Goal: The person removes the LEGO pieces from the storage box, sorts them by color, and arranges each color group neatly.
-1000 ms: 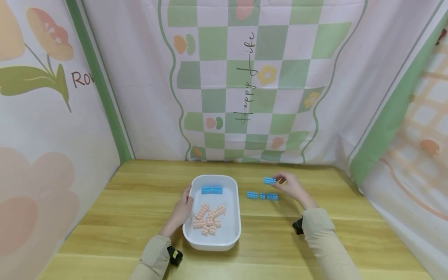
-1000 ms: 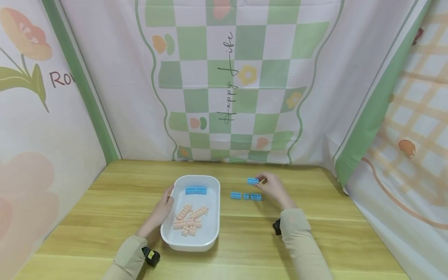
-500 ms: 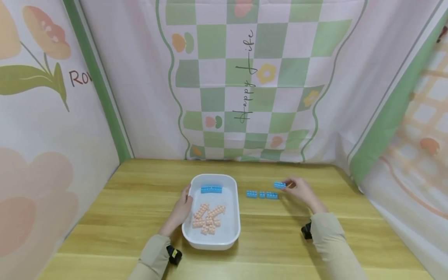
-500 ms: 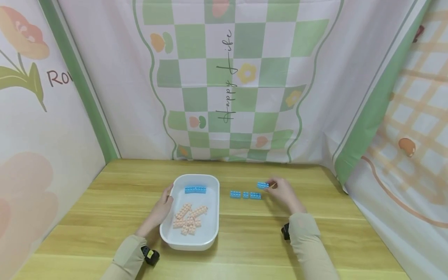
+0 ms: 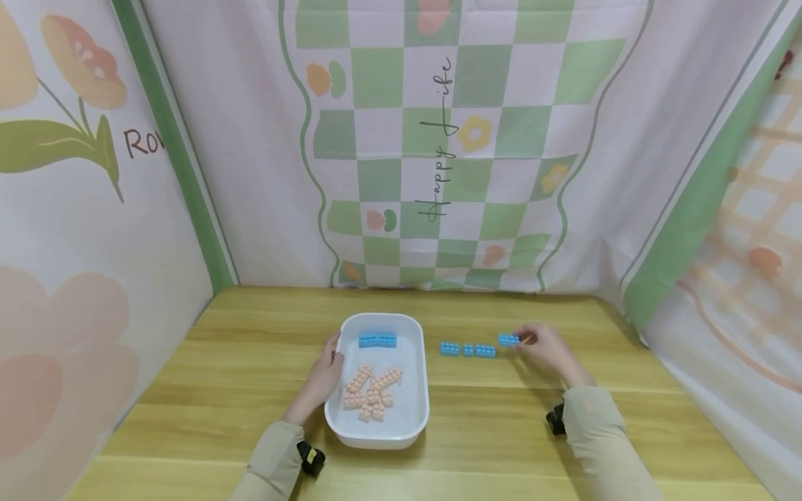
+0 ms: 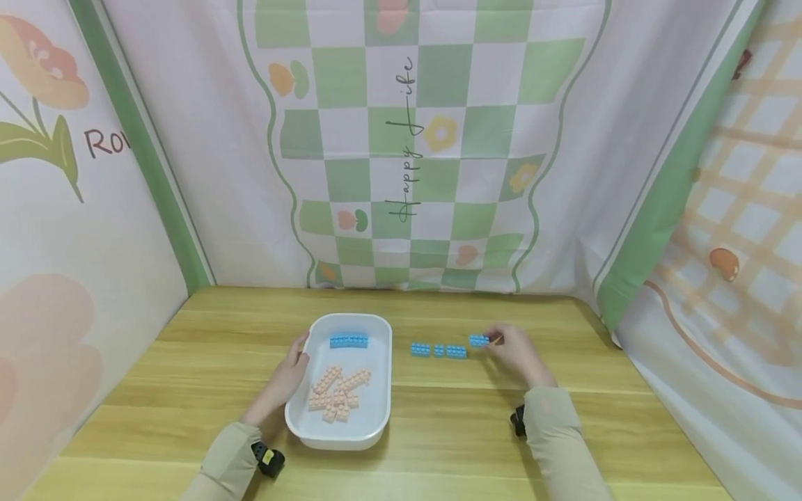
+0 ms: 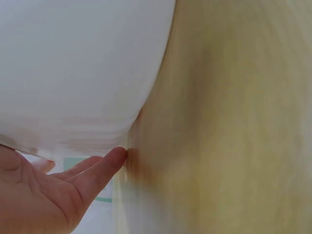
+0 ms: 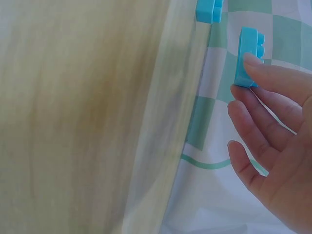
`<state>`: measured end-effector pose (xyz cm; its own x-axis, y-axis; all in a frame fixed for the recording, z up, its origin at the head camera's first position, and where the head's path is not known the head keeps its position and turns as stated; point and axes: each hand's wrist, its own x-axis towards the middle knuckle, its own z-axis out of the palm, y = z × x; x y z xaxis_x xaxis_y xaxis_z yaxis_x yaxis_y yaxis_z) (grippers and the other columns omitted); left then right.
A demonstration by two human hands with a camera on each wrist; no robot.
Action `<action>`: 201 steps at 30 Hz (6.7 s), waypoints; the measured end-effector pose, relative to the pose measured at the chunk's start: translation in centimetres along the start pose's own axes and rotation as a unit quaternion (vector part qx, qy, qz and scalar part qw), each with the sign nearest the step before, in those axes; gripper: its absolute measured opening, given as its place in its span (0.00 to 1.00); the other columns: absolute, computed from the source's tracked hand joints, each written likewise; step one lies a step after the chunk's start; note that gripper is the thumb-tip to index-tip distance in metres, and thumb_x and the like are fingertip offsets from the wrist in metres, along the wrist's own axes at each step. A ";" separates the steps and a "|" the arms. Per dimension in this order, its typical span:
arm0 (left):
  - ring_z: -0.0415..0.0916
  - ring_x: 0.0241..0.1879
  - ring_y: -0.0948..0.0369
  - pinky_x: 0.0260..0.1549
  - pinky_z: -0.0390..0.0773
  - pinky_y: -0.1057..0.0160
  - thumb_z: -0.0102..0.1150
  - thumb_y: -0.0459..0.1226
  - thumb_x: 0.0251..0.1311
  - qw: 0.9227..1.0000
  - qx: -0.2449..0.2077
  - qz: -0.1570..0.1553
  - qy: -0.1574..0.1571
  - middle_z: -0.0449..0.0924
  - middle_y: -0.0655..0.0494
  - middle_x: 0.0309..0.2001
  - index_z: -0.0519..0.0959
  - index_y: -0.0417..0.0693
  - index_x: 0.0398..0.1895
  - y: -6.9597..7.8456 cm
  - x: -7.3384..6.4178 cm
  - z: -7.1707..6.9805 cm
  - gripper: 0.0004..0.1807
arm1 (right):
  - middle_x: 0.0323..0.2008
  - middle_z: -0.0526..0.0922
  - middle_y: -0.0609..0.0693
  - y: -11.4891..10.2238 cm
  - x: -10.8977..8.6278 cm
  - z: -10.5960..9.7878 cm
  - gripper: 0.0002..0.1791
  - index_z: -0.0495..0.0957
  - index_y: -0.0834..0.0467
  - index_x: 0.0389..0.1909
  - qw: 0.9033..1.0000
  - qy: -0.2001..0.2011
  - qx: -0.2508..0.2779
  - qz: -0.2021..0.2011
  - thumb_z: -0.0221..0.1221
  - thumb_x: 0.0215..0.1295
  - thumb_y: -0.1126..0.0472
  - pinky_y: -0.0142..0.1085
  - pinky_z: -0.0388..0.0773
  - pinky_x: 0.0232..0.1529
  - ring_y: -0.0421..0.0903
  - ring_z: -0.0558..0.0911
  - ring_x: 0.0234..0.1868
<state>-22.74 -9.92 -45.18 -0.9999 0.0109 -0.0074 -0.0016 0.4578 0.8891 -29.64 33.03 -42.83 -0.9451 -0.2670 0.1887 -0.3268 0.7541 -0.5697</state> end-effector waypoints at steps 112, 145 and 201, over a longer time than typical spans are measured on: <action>0.77 0.46 0.46 0.42 0.80 0.51 0.30 0.41 0.72 1.000 -0.009 -0.008 -0.007 0.68 0.31 0.59 0.45 0.48 0.74 -0.6 0.2 -0.1 0.29 | 0.48 0.80 0.60 -6.8 3.2 0.5 0.17 0.77 0.60 0.50 1.000 0.001 -0.021 0.008 0.58 0.64 0.55 0.47 0.78 0.40 0.55 0.78 0.45; 0.78 0.39 0.51 0.35 0.81 0.57 0.31 0.39 0.72 1.000 -0.019 0.001 -0.002 0.73 0.33 0.53 0.47 0.47 0.73 -0.6 0.4 -0.2 0.28 | 0.44 0.81 0.59 -16.3 7.9 7.2 0.14 0.79 0.65 0.45 0.993 -0.042 0.035 -0.101 0.60 0.62 0.61 0.44 0.80 0.43 0.54 0.79 0.44; 0.79 0.42 0.48 0.35 0.82 0.57 0.30 0.39 0.72 0.999 -0.047 -0.005 -0.016 0.69 0.30 0.58 0.45 0.47 0.74 -0.3 0.3 -0.3 0.28 | 0.37 0.83 0.54 -17.2 9.8 14.4 0.10 0.82 0.63 0.40 0.987 -0.109 -0.037 -0.113 0.63 0.57 0.64 0.37 0.80 0.40 0.47 0.81 0.39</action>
<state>-23.06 -10.35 -45.33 -0.9989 0.0356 -0.0298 -0.0144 0.3718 0.9282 -33.16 8.82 -42.67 -0.8261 -0.5498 0.1238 -0.5367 0.7004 -0.4706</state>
